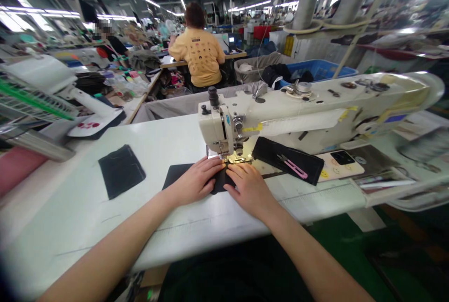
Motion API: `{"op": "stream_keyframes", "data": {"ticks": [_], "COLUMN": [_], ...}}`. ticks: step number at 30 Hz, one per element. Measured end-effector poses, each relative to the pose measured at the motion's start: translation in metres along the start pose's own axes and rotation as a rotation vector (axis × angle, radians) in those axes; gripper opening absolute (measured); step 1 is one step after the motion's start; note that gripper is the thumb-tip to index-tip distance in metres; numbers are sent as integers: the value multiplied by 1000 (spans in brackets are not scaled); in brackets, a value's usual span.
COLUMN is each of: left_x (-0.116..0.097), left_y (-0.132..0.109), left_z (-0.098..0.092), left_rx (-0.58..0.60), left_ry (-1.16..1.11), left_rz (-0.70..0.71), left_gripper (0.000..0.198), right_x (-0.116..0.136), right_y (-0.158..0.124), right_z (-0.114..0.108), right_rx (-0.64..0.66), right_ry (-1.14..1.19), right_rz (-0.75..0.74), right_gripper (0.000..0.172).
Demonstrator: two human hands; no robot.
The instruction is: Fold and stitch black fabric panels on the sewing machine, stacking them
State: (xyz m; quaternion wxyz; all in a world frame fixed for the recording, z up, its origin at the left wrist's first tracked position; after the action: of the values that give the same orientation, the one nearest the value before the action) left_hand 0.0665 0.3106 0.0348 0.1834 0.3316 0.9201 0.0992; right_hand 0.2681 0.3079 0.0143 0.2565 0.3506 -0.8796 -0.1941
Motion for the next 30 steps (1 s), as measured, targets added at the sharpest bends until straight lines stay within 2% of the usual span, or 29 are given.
{"op": "stream_keyframes", "data": {"ticks": [5, 17, 20, 26, 30], "left_x": [1, 7, -2, -32, -38], "left_y": [0, 1, -4, -25, -30], "left_z": [0, -3, -2, 5, 6], "left_rx": [-15, 49, 23, 3, -6], "left_ry": [-1, 34, 96, 120, 170], "left_rz": [19, 17, 23, 109, 137], "left_gripper": [52, 50, 48, 43, 39], "right_x": [0, 1, 0, -1, 0], "right_y": [1, 3, -3, -24, -26], "right_z": [-1, -3, -7, -14, -15], "right_rx": [2, 24, 21, 54, 60], "right_ry": [3, -19, -24, -1, -15], "right_rz": [0, 8, -4, -77, -94], "right_gripper": [33, 30, 33, 35, 33]}}
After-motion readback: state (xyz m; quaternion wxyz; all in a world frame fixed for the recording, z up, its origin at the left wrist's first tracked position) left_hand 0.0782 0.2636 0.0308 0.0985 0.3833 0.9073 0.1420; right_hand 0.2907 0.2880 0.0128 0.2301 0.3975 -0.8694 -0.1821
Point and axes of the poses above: each hand's wrist, its own y-axis towards the middle knuckle, its own z-axis out of the palm, x = y × z, the point moved 2 cm from there along y, towards the middle knuckle, and after that the axes turned 9 degrees about -x, right-handed, at the moved point
